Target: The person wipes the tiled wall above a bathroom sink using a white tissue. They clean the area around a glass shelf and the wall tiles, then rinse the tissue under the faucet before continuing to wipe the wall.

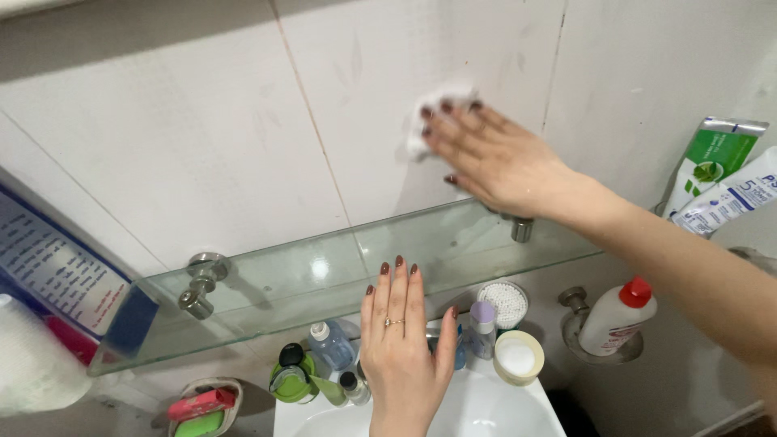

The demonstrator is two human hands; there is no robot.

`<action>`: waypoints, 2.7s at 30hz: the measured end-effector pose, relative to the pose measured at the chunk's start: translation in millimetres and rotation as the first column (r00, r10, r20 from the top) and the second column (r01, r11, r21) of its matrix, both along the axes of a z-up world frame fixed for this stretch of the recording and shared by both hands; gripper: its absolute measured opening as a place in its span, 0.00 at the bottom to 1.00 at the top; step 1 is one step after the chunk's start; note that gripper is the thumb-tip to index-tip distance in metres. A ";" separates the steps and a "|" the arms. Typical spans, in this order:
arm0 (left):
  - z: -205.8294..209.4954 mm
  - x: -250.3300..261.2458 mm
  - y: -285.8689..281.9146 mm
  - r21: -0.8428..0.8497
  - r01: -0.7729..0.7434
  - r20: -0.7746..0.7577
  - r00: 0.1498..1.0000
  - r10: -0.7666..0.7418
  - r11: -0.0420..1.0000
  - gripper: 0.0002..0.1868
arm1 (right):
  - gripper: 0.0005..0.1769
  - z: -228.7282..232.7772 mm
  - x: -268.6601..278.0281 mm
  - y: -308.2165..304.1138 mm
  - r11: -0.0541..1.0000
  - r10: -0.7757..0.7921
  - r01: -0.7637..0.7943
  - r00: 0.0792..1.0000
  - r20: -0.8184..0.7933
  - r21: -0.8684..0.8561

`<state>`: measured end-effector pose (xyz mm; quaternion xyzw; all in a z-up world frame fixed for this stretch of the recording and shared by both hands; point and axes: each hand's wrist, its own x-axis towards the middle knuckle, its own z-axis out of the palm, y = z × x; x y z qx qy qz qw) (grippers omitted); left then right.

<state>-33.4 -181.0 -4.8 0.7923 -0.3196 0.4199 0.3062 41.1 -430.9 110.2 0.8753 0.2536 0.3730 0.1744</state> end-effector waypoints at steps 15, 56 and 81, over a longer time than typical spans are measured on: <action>-0.8 -2.3 4.4 0.037 0.016 -0.023 1.000 -0.015 0.999 0.32 | 0.43 2.3 10.1 30.6 0.870 -0.191 0.084 0.966 0.175 0.486; -1.9 -2.9 1.9 0.053 -0.004 -0.006 1.000 0.004 0.999 0.30 | 0.54 -54.8 8.6 -23.4 0.419 -0.270 0.331 0.935 -0.231 0.846; -4.4 -2.6 8.8 0.067 0.026 0.007 1.000 -0.026 0.997 0.31 | 0.65 -46.6 29.6 -18.5 -0.012 -0.187 0.227 0.956 -0.225 0.974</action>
